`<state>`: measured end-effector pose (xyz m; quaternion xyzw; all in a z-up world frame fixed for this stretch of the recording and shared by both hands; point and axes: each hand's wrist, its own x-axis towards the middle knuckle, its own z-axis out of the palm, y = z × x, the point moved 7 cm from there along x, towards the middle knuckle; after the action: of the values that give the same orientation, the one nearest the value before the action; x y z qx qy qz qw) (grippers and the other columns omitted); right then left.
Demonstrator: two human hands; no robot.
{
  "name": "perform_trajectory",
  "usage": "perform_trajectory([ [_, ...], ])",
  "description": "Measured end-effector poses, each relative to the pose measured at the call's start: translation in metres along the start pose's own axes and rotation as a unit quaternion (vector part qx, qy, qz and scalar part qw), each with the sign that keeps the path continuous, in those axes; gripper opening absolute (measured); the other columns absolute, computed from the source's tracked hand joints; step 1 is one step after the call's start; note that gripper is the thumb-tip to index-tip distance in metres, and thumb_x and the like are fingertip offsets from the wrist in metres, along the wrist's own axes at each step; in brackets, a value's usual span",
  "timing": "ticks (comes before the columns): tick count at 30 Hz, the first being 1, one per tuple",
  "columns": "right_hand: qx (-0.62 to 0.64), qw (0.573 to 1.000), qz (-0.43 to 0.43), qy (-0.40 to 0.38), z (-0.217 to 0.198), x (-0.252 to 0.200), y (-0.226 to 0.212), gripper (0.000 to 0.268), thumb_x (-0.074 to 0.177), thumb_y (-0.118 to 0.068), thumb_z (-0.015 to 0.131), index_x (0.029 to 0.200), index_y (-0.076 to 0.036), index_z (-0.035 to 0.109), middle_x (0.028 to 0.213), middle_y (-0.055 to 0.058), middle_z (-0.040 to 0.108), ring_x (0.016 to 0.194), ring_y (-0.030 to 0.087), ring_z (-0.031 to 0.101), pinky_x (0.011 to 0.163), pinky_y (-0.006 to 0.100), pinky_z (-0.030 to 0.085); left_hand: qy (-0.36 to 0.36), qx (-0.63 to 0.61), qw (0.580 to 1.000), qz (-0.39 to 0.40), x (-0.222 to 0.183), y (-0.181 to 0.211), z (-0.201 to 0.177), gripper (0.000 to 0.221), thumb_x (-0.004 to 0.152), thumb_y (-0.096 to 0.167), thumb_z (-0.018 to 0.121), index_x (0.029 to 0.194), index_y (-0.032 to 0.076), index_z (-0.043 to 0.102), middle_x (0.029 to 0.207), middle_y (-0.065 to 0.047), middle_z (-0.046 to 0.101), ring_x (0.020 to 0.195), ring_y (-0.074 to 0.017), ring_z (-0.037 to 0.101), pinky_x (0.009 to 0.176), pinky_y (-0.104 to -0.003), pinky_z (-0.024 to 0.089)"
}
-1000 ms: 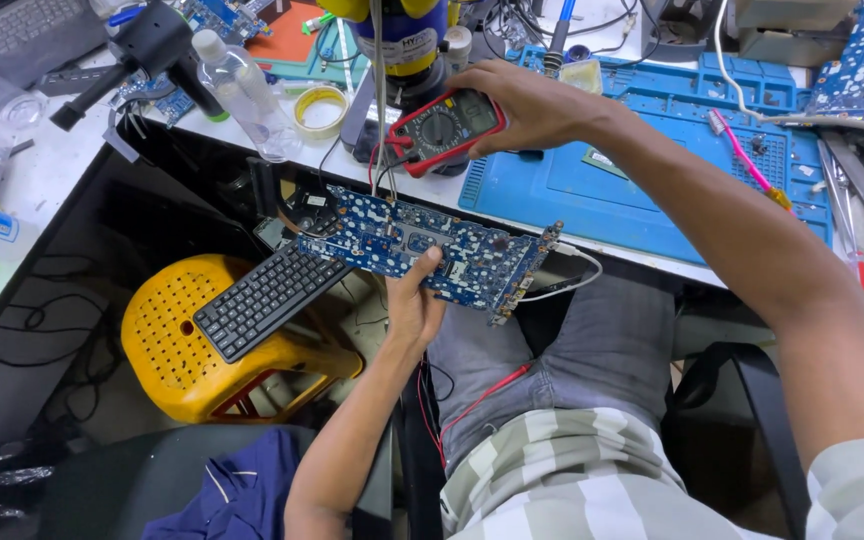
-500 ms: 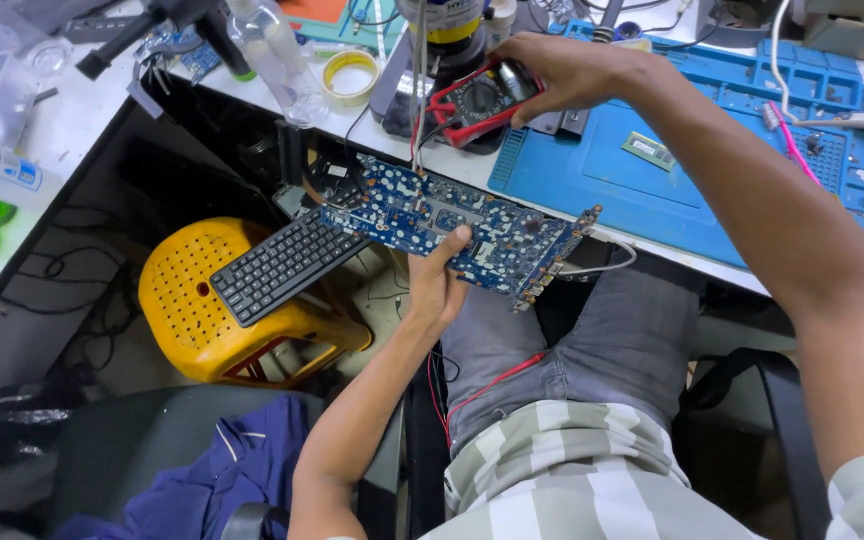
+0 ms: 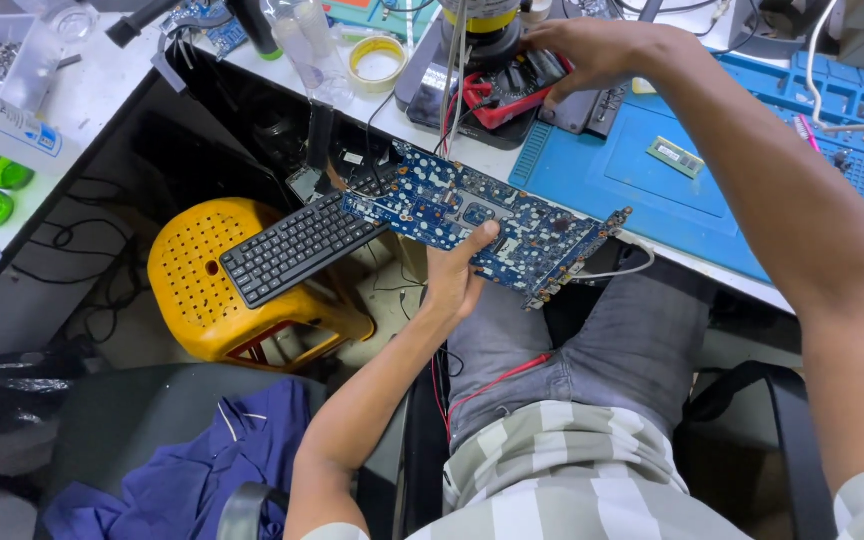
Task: Inspecting a circuit board and connecting a small cable to a port on the board at a repair station.
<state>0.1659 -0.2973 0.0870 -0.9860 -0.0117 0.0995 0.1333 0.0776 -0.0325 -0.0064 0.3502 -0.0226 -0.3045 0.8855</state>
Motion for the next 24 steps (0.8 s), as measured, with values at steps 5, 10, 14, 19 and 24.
perform_trajectory([
  [5, -0.023, 0.999, -0.026, 0.005, 0.003, 0.008, 0.008, 0.093, 0.083, -0.013, 0.082, 0.162, 0.002, 0.033, 0.167, 0.023, 0.035, 0.150, 0.044, 0.036, 0.122, 0.058, 0.031, 0.003, 0.015, 1.000, -0.004, -0.001, 0.001, 0.001, 0.089, 0.067, 0.007, 0.084, 0.145, 0.011, 0.042, 0.135, -0.016, 0.059, 0.127, -0.0343, 0.057, 0.105, -0.051, 0.052],
  [10, -0.090, 0.993, -0.077, 0.021, 0.007, 0.016, 0.010, 0.088, 0.081, -0.009, 0.083, 0.158, 0.004, 0.042, 0.168, 0.024, 0.035, 0.153, 0.044, 0.031, 0.120, 0.058, 0.033, 0.030, 0.028, 0.999, -0.007, -0.001, -0.001, -0.002, 0.089, 0.064, 0.007, 0.086, 0.143, 0.011, 0.044, 0.134, -0.014, 0.060, 0.128, -0.0328, 0.057, 0.105, -0.049, 0.052],
  [14, -0.058, 0.994, -0.088, 0.024, 0.007, 0.016, 0.010, 0.091, 0.079, -0.007, 0.084, 0.158, 0.004, 0.042, 0.168, 0.024, 0.033, 0.152, 0.046, 0.031, 0.119, 0.059, 0.032, -0.004, 0.016, 1.000, -0.017, -0.003, -0.001, 0.002, 0.088, 0.069, 0.006, 0.083, 0.145, 0.012, 0.040, 0.132, -0.017, 0.060, 0.124, -0.0362, 0.060, 0.098, -0.054, 0.056],
  [19, -0.036, 0.997, -0.068, 0.015, 0.003, 0.011, 0.004, 0.091, 0.081, -0.003, 0.082, 0.161, 0.002, 0.038, 0.170, 0.021, 0.028, 0.153, 0.043, 0.029, 0.118, 0.058, 0.036, -0.017, 0.013, 1.000, -0.008, 0.000, -0.005, -0.003, 0.084, 0.071, 0.007, 0.083, 0.144, 0.012, 0.042, 0.129, -0.016, 0.062, 0.121, -0.0352, 0.061, 0.097, -0.054, 0.056],
  [24, -0.050, 0.995, -0.081, 0.036, 0.001, 0.011, 0.002, 0.086, 0.081, -0.004, 0.082, 0.157, 0.006, 0.042, 0.168, 0.023, 0.033, 0.152, 0.042, 0.031, 0.118, 0.056, 0.036, -0.017, 0.021, 1.000, 0.014, 0.000, -0.004, -0.004, 0.080, 0.069, 0.009, 0.086, 0.138, 0.010, 0.045, 0.128, -0.013, 0.061, 0.121, -0.0325, 0.059, 0.103, -0.049, 0.052],
])
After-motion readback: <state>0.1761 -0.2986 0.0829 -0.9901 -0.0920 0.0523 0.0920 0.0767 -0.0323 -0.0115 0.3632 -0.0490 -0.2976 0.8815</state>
